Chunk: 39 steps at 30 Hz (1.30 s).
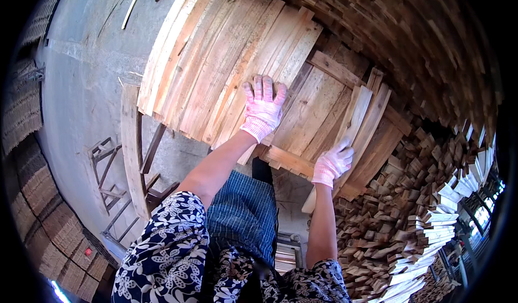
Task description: The person repeatedly picks up bundles of wooden planks from a large pile and stacks them onto a wooden pallet. They align the planks carefully to form a neat stack, moving back and forth between the source pile and the pallet.
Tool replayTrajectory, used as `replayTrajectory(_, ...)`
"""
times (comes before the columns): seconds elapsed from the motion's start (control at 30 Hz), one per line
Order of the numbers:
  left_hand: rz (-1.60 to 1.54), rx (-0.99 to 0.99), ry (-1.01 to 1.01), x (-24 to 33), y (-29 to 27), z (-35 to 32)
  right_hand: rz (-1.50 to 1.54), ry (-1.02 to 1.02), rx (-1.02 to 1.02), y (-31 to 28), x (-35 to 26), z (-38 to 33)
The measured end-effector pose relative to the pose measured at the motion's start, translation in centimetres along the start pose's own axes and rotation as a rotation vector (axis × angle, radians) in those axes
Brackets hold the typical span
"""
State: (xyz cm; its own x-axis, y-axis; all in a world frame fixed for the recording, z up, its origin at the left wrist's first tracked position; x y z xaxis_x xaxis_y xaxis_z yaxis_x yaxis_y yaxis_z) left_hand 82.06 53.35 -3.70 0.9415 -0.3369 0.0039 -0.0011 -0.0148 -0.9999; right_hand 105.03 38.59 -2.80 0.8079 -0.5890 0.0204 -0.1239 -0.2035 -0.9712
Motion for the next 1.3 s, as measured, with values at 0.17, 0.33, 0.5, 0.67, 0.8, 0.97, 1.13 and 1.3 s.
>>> replayTrajectory(0.17, -0.162, -0.046, 0.156, -2.7, -1.6, -0.8, 0.506, 0.149, -0.061, -3.2, -7.1, 1.6)
replayTrajectory(0.33, -0.156, 0.032, 0.384, -6.5, -1.3, -1.2, 0.875, -0.116, 0.073, 0.4, -16.5, 3.9)
replayTrajectory(0.5, -0.12, -0.09, 0.411, -6.2, 0.0, -1.3, 0.91, 0.016, -0.051, 1.0, -21.0, 3.5)
replayTrajectory(0.67, -0.142, -0.035, 0.406, -6.7, 0.6, -1.8, 0.592, -0.323, -0.296, -2.8, -16.3, 6.0)
replayTrajectory(0.8, -0.119, -0.039, 0.41, -6.9, 0.2, -1.7, 0.5, 0.213, 0.153, -6.9, -1.0, 9.6)
replayTrajectory(0.97, -0.128, 0.004, 0.436, -6.3, -0.2, -1.2, 0.7, 0.427, -0.074, 0.7, 9.7, 8.7)
replayTrajectory(1.13, -0.089, 0.007, 0.406, -6.2, -0.1, -1.6, 0.542, 0.405, -0.323, -5.2, 4.8, 10.2)
replayTrajectory(1.3, -0.409, -0.297, 0.325, 7.8, -3.7, -1.9, 0.614, 0.281, -0.287, -0.2, 8.5, 8.8)
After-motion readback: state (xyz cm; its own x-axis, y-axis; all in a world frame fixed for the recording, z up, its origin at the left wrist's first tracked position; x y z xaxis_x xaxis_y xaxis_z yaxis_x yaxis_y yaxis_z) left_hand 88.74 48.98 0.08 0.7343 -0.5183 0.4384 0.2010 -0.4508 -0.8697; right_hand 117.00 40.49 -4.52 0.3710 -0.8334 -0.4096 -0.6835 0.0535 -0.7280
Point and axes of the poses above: each hand's wrist, its own z-axis towards the middle knuckle, its own y-axis out of the palm, x = y × z, the point moved 3 cm from there along z, towards the middle knuckle, and after that the axes turned 15 degrees about z, right-handed, at the moved point
